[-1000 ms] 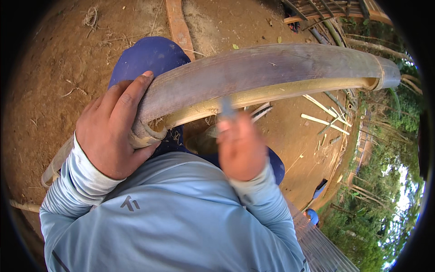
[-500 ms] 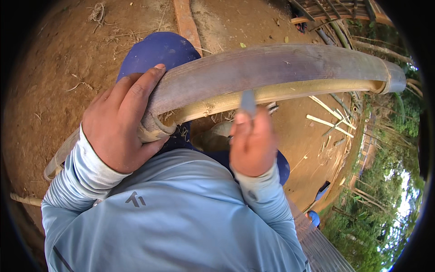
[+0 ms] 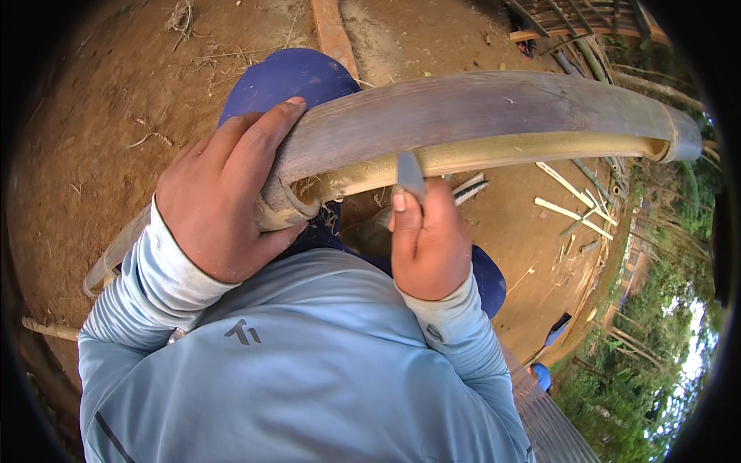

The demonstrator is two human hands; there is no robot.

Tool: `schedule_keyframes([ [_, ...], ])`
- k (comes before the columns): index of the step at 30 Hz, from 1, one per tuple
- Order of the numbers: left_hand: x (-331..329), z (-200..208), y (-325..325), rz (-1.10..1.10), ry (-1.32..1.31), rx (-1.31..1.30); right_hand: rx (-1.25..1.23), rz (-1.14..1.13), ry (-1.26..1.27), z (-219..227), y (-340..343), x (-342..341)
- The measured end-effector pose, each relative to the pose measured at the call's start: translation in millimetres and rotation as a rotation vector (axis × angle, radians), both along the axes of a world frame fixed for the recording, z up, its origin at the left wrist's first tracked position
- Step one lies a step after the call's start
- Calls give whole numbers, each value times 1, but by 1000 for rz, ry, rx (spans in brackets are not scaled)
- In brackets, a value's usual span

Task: The person holds a long bamboo segment and uses a knife to scrape and smooth the inner surface. They rotate the bamboo periodically to access different sections and continue carving along the length.

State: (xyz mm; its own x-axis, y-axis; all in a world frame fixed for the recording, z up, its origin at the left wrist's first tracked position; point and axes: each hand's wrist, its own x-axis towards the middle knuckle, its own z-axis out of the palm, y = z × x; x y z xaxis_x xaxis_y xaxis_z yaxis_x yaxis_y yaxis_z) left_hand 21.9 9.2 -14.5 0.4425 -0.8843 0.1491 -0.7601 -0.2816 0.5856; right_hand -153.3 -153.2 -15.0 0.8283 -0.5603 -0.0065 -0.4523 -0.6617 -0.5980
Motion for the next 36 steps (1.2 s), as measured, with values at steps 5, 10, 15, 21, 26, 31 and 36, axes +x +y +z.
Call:
schedule_keyframes([
  [5,0,-2,0,-4,-18,-34,-2,184,48,-13,19,-3],
  [10,0,-2,0,-8,-10,-34,35,147,76,-12,24,0],
  [15,1,0,0,-2,6,4,17,152,25,-2,6,8],
  [21,2,0,0,-4,11,-17,26,251,78,-13,21,-4],
  [26,-1,-1,1,5,-2,6,54,261,147,-18,26,-3],
  [31,-3,0,3,11,-23,-3,64,289,165,-22,25,0],
  [36,-6,1,4,26,-41,15,108,330,152,-23,25,-1],
])
